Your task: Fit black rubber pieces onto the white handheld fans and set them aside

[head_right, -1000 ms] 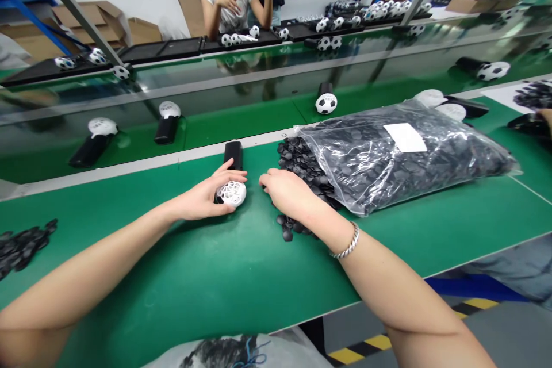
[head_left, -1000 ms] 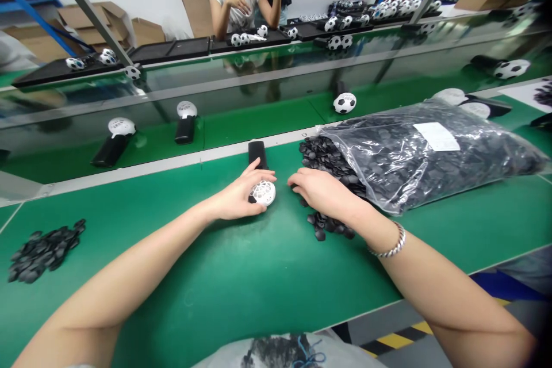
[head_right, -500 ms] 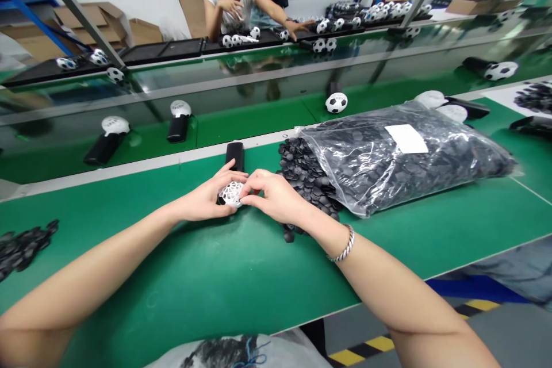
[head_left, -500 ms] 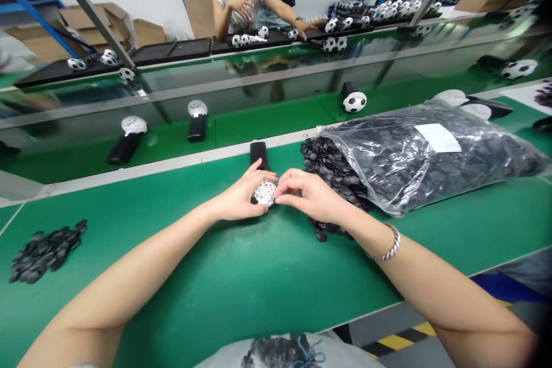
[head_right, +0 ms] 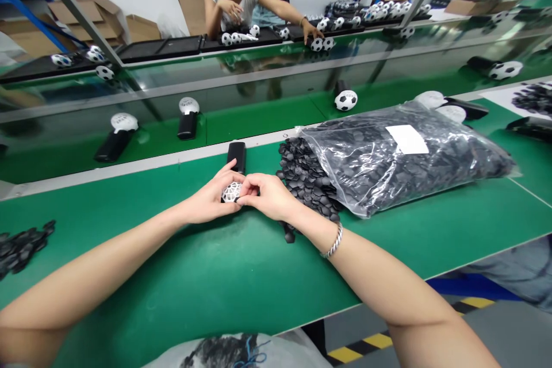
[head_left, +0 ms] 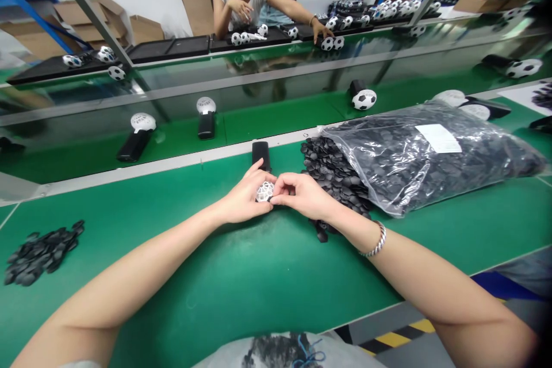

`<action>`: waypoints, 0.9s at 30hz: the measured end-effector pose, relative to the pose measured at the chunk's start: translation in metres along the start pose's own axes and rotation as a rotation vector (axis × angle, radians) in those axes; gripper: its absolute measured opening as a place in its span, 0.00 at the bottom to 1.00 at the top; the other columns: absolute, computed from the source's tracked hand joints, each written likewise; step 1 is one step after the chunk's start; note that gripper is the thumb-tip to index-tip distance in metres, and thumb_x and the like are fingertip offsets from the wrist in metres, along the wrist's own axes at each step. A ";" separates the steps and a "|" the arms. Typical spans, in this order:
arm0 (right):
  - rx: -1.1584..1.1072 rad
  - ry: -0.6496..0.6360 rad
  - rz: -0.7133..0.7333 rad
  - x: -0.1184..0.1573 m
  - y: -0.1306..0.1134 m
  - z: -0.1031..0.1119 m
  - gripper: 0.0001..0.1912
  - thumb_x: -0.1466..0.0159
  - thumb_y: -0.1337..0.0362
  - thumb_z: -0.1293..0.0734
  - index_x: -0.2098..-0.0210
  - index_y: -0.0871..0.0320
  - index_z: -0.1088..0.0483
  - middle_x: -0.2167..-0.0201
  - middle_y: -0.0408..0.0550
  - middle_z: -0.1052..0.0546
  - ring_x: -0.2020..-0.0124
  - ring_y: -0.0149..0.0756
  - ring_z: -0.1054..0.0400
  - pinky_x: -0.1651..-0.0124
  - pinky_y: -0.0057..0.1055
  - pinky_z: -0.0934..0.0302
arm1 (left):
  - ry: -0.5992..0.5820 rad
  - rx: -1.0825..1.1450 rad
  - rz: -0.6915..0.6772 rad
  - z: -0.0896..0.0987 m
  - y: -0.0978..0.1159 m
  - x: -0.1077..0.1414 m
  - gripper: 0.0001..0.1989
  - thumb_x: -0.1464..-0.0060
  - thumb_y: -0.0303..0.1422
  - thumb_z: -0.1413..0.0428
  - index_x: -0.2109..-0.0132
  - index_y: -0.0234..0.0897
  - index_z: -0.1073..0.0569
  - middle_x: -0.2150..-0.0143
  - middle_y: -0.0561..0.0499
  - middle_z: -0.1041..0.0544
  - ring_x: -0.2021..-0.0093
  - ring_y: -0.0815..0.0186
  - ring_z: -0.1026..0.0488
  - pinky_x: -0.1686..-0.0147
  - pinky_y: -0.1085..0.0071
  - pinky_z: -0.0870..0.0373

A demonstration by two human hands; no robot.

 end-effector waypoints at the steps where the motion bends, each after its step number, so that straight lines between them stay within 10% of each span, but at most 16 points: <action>1: 0.001 0.003 -0.008 0.000 0.000 -0.001 0.06 0.49 0.68 0.32 0.77 0.62 0.34 0.78 0.39 0.32 0.76 0.23 0.41 0.71 0.22 0.45 | 0.002 0.003 0.002 0.000 0.000 0.000 0.16 0.55 0.29 0.46 0.56 0.38 0.36 0.54 0.50 0.30 0.39 0.57 0.49 0.37 0.55 0.64; 9: 0.062 -0.031 -0.068 -0.006 0.020 0.010 0.09 0.48 0.62 0.32 0.75 0.62 0.33 0.79 0.40 0.32 0.77 0.24 0.41 0.73 0.22 0.45 | -0.043 0.056 0.017 -0.001 -0.009 0.002 0.21 0.59 0.27 0.45 0.54 0.39 0.36 0.51 0.50 0.34 0.36 0.54 0.61 0.39 0.52 0.62; 16: 0.705 -0.091 0.083 0.001 0.008 0.006 0.08 0.43 0.64 0.35 0.63 0.57 0.27 0.66 0.46 0.29 0.66 0.30 0.36 0.63 0.25 0.44 | 0.194 -0.007 0.342 0.013 -0.029 0.025 0.24 0.61 0.37 0.40 0.53 0.44 0.34 0.50 0.46 0.45 0.44 0.53 0.47 0.45 0.54 0.46; 27: 1.146 -0.077 0.242 0.005 0.000 -0.020 0.10 0.38 0.68 0.42 0.71 0.62 0.30 0.72 0.51 0.28 0.68 0.37 0.35 0.64 0.32 0.49 | 0.117 0.041 0.148 0.021 -0.024 0.023 0.23 0.58 0.26 0.46 0.52 0.41 0.37 0.47 0.48 0.38 0.46 0.59 0.40 0.45 0.61 0.44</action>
Point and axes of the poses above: each hand's wrist, its own x-axis away from the middle knuckle, its own z-axis out of the back of the hand, y = z × x, the point moved 6 cm from there along -x, towards the middle knuckle
